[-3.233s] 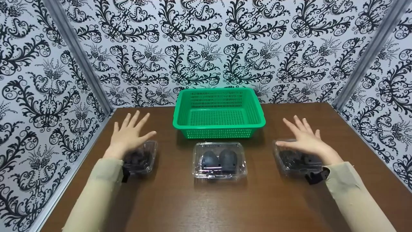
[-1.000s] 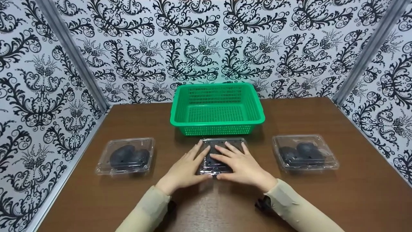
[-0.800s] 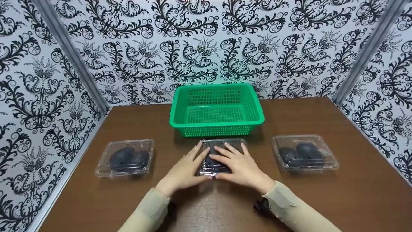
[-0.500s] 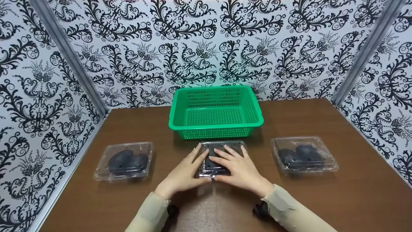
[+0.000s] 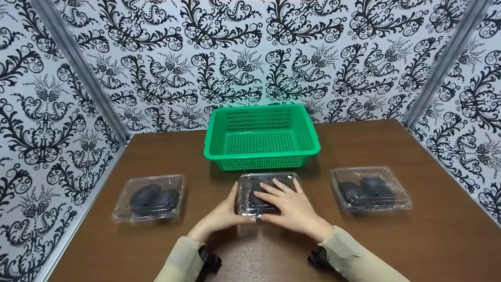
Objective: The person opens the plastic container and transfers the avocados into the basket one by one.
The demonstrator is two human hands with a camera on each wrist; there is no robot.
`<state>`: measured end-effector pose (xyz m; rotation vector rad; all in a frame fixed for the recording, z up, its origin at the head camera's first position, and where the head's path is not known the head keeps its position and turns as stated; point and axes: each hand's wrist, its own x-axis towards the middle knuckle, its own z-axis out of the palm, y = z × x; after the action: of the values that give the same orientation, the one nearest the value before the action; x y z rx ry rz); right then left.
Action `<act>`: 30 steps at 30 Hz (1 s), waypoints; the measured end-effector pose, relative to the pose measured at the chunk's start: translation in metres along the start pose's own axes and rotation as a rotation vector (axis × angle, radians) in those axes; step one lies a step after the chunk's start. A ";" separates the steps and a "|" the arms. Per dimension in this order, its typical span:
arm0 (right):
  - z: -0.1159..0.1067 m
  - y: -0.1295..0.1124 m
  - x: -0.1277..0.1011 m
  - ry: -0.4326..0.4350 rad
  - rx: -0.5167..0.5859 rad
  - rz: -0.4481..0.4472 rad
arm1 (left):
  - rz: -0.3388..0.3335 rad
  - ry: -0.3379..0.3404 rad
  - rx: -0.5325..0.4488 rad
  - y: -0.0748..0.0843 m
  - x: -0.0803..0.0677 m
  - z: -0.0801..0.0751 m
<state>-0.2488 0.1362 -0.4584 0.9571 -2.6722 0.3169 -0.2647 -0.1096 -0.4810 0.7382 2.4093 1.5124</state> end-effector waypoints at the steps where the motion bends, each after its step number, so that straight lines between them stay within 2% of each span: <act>1: 0.000 0.000 0.000 -0.005 0.000 0.002 | -0.015 -0.014 -0.025 -0.001 -0.001 -0.001; 6: -0.001 -0.001 -0.002 -0.029 -0.008 0.006 | -0.075 -0.069 -0.183 -0.006 -0.002 -0.003; 10: -0.001 -0.001 -0.002 -0.051 -0.015 0.010 | -0.082 -0.118 -0.336 -0.011 -0.001 -0.004; 14: -0.001 -0.001 0.000 -0.064 -0.020 0.013 | -0.077 -0.138 -0.382 -0.014 -0.002 -0.006; 20: 0.000 -0.002 0.003 -0.075 0.008 0.017 | -0.090 -0.150 -0.395 -0.014 -0.004 -0.009; 30: 0.002 -0.003 0.002 -0.018 0.000 0.014 | -0.089 -0.157 -0.423 -0.013 -0.004 -0.006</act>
<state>-0.2490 0.1318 -0.4596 0.9464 -2.6957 0.3129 -0.2679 -0.1206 -0.4905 0.6194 1.8908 1.7699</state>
